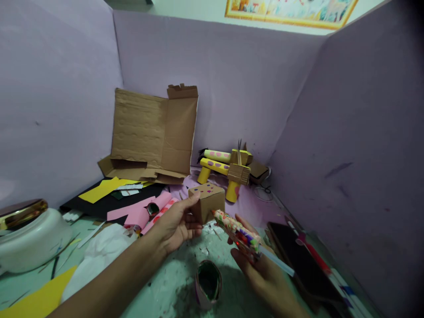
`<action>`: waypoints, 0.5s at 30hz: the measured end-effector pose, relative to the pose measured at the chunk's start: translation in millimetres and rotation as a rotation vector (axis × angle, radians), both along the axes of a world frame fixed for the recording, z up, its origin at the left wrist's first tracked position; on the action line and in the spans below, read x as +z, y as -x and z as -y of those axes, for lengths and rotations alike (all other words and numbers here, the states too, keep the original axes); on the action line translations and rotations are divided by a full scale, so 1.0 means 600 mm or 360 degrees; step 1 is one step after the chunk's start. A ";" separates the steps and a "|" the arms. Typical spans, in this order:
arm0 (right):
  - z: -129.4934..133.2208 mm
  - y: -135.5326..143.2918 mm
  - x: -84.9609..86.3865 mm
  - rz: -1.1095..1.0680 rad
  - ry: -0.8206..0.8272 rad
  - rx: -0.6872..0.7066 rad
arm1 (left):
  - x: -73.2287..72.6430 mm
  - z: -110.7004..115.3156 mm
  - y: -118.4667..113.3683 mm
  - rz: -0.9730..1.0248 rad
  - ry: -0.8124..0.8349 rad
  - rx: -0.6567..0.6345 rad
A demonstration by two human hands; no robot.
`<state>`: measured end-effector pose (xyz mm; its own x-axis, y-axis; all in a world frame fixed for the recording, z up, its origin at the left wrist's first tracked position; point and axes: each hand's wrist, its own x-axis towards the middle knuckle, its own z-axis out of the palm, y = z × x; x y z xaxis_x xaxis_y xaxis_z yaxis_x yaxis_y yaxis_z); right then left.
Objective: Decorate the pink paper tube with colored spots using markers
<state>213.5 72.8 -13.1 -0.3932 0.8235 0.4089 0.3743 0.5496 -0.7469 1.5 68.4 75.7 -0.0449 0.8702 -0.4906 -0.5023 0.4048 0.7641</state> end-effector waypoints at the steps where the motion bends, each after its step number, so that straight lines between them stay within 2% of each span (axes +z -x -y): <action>1: 0.000 0.000 0.000 0.0012 -0.0013 -0.0012 | 0.000 0.000 -0.001 -0.0002 -0.0002 0.0006; 15: 0.001 0.002 0.004 -0.0028 0.0055 0.0034 | 0.005 0.002 -0.006 -0.0025 -0.0022 0.0004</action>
